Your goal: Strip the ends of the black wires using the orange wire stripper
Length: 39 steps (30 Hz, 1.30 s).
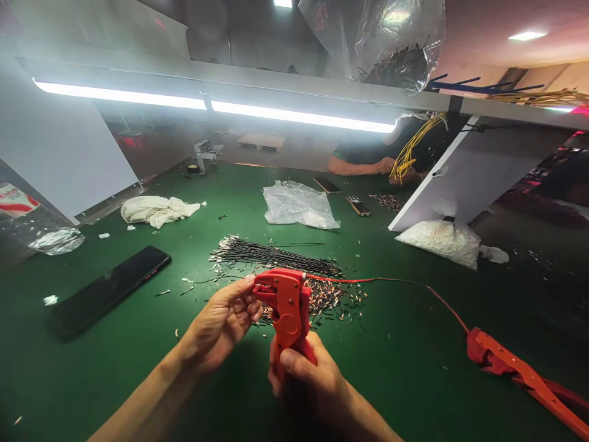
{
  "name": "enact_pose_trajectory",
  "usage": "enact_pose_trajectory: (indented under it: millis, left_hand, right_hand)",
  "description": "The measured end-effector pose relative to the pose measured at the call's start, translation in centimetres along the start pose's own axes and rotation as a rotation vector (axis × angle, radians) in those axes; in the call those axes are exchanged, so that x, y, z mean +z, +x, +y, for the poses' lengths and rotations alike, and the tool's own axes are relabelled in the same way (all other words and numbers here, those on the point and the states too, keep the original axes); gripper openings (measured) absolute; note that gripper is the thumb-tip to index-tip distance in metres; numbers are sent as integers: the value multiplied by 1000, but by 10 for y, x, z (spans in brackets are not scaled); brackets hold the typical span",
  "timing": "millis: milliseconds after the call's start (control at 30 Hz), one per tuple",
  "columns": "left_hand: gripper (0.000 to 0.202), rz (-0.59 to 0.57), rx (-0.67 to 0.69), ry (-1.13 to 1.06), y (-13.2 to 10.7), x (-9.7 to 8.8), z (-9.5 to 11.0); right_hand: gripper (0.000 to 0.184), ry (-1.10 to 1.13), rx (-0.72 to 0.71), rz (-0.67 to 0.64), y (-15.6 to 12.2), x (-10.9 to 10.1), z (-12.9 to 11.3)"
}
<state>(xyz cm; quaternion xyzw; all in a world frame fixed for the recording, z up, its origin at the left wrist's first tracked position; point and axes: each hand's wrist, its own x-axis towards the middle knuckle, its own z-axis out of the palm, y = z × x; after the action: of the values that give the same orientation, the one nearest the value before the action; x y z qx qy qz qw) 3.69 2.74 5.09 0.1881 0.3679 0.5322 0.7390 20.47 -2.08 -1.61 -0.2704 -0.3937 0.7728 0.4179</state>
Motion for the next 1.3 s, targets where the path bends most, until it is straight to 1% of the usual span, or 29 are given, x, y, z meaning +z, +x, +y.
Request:
enact_pose_trajectory:
  millis: [200,400,500,667,767,900,1000,1100,1300]
  left_hand:
    - [26,38,1,31,0,0,0]
    - [28,51,70,80,0,0,2]
    - [31,52,95,107,0,1,2]
    - [40,48,95,143,0,3,2]
    - [40,35,94,160,0,3,2]
    - [39,12,112,164,-1,3,1]
    - [38,17,132,160,-2,3,0]
    - [39,32,132,151,-3,4,1]
    - [34,44,75,130,-4,6,3]
  right_hand:
    - [39,-21,5,-52,3,-1,0]
    - [41,-77,14,-59,3,-1,-2]
    - [43,-91,14,-16,3,-1,-4]
    - [45,-105,19,61,1,1,-3]
    - [46,-87,25,94,-2,2,-3]
    - [43,-29,34,124,-7,1,-2]
    - [41,24,41,102,-7,1,-1]
    - [42,73,46,55,-5,4,-1]
    - [41,75,59,-35,-3,5,-2]
